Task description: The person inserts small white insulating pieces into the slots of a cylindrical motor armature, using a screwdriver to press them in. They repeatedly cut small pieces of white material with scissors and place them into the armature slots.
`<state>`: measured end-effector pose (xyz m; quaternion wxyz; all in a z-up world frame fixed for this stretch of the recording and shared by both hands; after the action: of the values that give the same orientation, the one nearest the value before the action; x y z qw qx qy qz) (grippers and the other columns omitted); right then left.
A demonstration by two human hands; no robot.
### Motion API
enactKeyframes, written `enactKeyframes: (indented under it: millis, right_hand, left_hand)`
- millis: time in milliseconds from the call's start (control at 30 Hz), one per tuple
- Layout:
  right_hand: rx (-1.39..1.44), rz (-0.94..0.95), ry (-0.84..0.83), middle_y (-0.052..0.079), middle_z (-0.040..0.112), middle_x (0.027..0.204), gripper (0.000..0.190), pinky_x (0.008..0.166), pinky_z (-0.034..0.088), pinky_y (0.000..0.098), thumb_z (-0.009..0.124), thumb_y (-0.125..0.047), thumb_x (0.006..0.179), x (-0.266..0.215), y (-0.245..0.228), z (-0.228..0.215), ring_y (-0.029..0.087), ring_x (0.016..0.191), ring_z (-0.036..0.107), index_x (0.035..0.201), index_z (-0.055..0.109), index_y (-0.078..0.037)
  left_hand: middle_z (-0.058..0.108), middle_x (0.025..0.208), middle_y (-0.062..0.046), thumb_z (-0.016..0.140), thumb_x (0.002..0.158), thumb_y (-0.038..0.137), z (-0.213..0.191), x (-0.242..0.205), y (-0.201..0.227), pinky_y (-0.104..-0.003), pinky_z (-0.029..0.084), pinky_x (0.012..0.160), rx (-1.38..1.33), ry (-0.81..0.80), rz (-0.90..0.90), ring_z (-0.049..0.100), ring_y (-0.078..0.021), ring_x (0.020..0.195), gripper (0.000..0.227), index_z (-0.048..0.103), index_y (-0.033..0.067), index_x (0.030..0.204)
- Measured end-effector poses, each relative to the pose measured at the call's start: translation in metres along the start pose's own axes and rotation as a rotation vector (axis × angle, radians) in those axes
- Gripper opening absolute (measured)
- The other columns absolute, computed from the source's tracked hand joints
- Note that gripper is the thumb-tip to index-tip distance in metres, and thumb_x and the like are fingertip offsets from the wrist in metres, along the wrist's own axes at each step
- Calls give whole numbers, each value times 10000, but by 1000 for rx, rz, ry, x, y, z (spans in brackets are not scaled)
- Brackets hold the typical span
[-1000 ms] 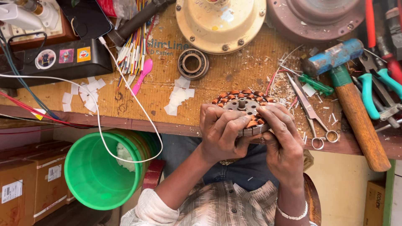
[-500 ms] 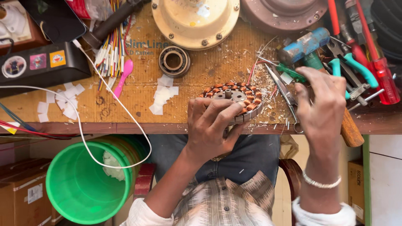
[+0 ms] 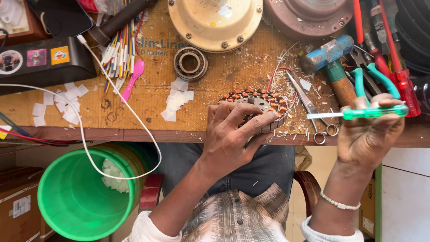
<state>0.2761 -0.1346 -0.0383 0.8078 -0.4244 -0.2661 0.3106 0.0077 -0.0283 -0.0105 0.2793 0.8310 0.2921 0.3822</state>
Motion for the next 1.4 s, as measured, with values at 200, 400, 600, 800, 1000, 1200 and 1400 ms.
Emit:
enactKeyframes:
  millis: [200, 400, 600, 800, 1000, 1200, 1400]
  right_hand:
    - [49, 245, 228, 112, 702, 1092, 463, 763, 629, 338, 701, -403, 969, -15, 7, 3, 239, 896, 705, 1340, 568, -161]
    - [-408, 244, 26, 12, 610, 708, 590, 450, 432, 215, 694, -527, 878, -60, 6, 14, 108, 495, 541, 1314, 632, -134]
    - [-759, -132, -38, 74, 524, 866, 638, 652, 384, 242, 704, -544, 1033, -54, -6, 1, 133, 739, 492, 967, 644, 88]
    - [-779, -174, -14, 84, 596, 786, 705, 618, 406, 209, 637, -634, 1062, -61, -3, -5, 136, 650, 537, 909, 651, 55]
    - [-507, -206, 174, 121, 621, 833, 501, 573, 510, 306, 745, -442, 1058, -74, 2, -26, 180, 643, 604, 1075, 642, 49]
    - [-386, 91, 93, 153, 617, 1270, 548, 840, 591, 334, 809, -204, 1010, -78, -20, -13, 169, 961, 676, 1438, 508, -41]
    - [76, 399, 10, 196, 517, 1498, 884, 817, 550, 332, 833, -265, 826, -79, -35, -3, 171, 1025, 619, 1580, 410, -83]
  left_hand:
    - [642, 1183, 47, 877, 841, 262, 2, -1, 1, -412, 375, 986, -5, 6, -13, 565, -203, 1114, 460, 702, 247, 1266]
    - [656, 1194, 52, 869, 851, 226, 3, -4, -4, -400, 379, 995, -7, 17, -3, 577, -194, 1124, 446, 701, 221, 1264]
    - [600, 1259, -12, 881, 840, 260, 8, -11, 7, -413, 398, 1054, -27, 149, -230, 534, -236, 1174, 626, 583, 194, 1387]
    - [374, 1545, -120, 859, 870, 305, -21, -8, 17, -441, 412, 1180, -199, -23, -233, 454, -303, 1415, 778, 424, 225, 1509]
    - [250, 1629, -113, 944, 501, 525, -41, 39, -8, -628, 375, 1102, 80, -664, 263, 273, -414, 1507, 1128, 438, 333, 1491]
    - [150, 1667, -102, 972, 406, 521, -28, 75, -27, -721, 328, 1086, 51, -981, 249, 167, -510, 1480, 1247, 394, 354, 1498]
    - [241, 1612, -64, 890, 564, 774, -16, 46, -21, -731, 305, 1173, 168, -527, 41, 230, -507, 1488, 1090, 431, 378, 1470]
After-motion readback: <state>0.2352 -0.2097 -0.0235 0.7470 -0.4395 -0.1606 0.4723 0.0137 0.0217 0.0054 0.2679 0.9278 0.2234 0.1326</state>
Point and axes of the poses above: each hand's wrist, its own x-axis towards the middle knuckle, its own z-axis out of the palm, y = z × x, the point moved 2 cm from there along x, towards the middle knuckle
